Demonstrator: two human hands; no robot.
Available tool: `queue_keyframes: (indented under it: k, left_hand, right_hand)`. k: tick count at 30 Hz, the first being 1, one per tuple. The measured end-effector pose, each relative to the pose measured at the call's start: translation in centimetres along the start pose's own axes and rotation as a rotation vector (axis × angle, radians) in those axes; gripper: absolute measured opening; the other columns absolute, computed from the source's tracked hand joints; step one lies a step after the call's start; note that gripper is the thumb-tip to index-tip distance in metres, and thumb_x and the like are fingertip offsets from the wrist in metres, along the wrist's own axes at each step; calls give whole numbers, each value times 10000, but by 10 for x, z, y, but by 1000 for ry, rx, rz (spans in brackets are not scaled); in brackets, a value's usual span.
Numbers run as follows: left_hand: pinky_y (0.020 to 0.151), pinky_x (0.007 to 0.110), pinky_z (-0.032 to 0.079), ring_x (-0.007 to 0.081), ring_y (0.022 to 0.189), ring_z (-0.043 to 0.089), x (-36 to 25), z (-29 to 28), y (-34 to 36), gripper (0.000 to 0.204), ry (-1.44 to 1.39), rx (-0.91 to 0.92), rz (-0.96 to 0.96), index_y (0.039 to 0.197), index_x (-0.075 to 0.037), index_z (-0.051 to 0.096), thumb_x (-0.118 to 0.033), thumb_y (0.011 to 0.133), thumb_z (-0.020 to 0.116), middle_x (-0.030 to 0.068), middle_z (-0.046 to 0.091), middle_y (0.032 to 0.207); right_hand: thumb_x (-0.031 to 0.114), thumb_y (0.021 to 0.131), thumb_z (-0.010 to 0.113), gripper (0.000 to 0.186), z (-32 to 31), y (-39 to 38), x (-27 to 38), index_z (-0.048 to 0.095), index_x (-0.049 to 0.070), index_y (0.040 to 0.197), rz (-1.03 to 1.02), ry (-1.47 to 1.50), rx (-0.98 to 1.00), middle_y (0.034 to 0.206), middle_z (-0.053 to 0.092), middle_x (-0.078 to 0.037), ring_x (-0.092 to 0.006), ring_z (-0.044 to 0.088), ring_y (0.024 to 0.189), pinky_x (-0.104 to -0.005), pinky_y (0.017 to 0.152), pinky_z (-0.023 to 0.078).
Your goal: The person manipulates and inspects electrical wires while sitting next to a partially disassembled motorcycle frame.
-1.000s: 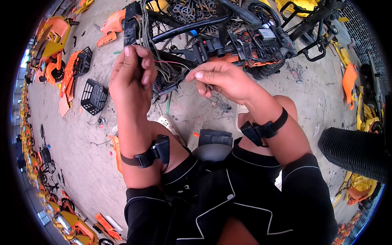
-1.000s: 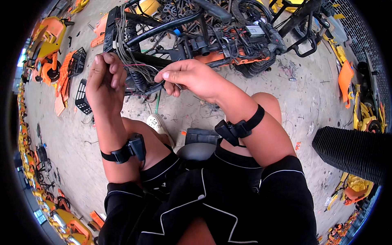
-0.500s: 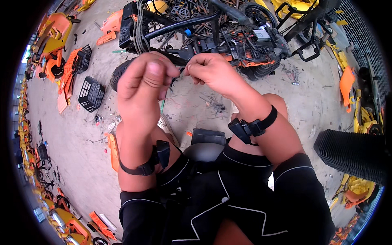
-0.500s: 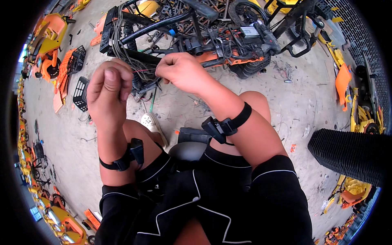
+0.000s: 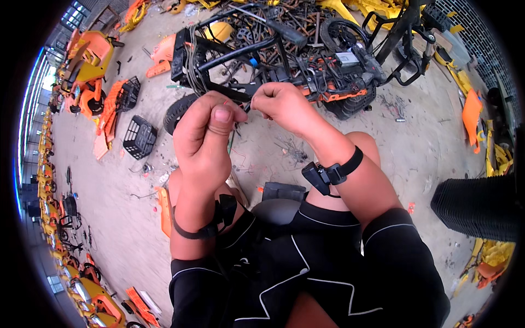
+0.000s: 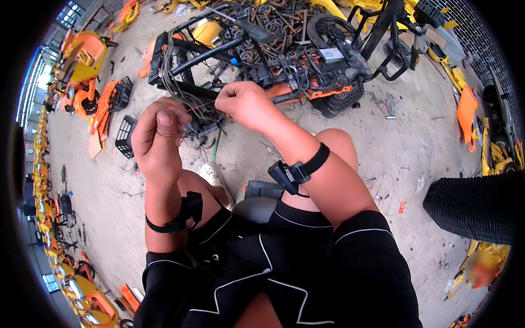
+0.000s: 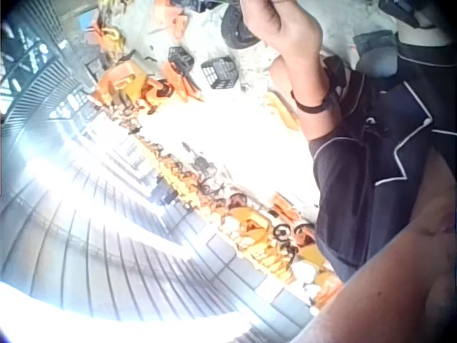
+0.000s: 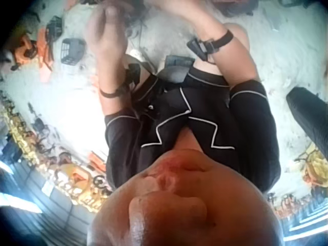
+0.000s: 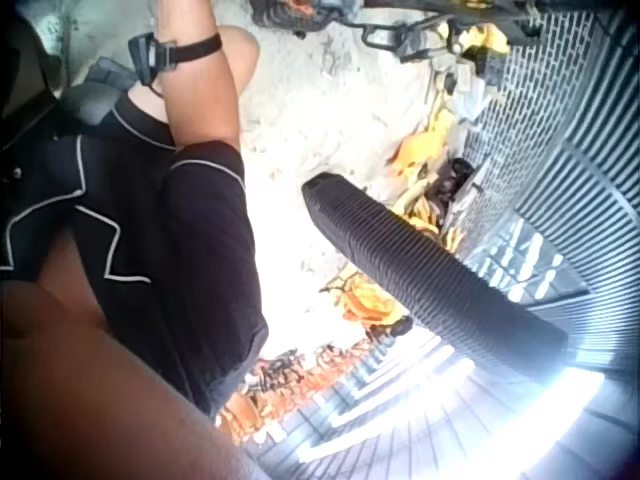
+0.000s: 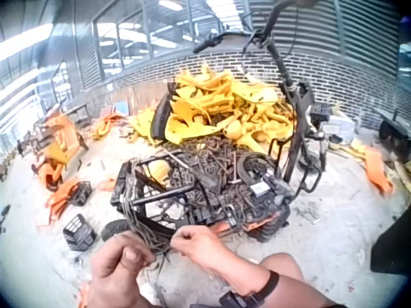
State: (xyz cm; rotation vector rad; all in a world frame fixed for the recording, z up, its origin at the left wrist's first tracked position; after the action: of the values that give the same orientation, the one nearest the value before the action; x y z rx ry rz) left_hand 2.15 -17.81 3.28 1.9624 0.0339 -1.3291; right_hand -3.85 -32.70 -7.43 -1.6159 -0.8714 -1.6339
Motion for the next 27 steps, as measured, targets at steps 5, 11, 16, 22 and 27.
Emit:
queue_keyframes:
  k: [5, 11, 16, 22, 27]
  left_hand:
    - [496, 191, 283, 52, 561, 360, -36, 0, 2, 308, 54, -73, 68, 825, 33, 543, -204, 1010, 476, 76, 533, 794]
    - [494, 187, 278, 62, 576, 371, -86, -10, 5, 292, 73, -147, 83, 830, 36, 545, -184, 1007, 470, 80, 527, 794]
    - [469, 186, 289, 59, 572, 377, -139, -42, 5, 265, 2, -254, 247, 851, 8, 549, -199, 1001, 480, 69, 465, 764]
    - [446, 193, 274, 74, 510, 329, -121, -75, 27, 294, -244, -176, 190, 875, 8, 531, -219, 1025, 420, 66, 449, 775]
    - [460, 207, 292, 91, 529, 366, -9, -65, 19, 293, -601, -197, -175, 895, -13, 531, -258, 1023, 435, 68, 485, 789]
  right_hand:
    - [158, 796, 642, 180, -6, 0, 1, 667, -18, 764, -35, -5, -42, 600, 594, -26, -83, 516, 549, -274, 511, 414]
    - [174, 784, 647, 194, -11, 10, -2, 670, -18, 764, -68, -7, -48, 604, 610, -40, -104, 560, 559, -286, 535, 445]
    - [189, 787, 644, 215, -26, 23, -21, 677, -23, 783, -54, -185, -102, 634, 639, -60, -122, 585, 577, -299, 558, 460]
    - [199, 918, 560, 237, -30, 18, -28, 684, -2, 941, 94, 161, 142, 740, 660, -46, -106, 569, 613, -243, 584, 468]
    - [202, 953, 558, 239, -23, 19, -19, 678, -1, 990, 172, 229, 185, 777, 672, -49, -99, 580, 659, -236, 629, 483]
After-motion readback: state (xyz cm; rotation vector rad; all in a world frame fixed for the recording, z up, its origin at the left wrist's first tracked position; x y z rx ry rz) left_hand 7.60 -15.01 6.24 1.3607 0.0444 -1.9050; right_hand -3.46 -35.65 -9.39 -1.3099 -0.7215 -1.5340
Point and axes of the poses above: each hand's wrist, its own y-axis towards the middle knuckle, its own z-axis out of the palm, x = y × z, the point moved 4 cm from there along y, towards the middle knuckle
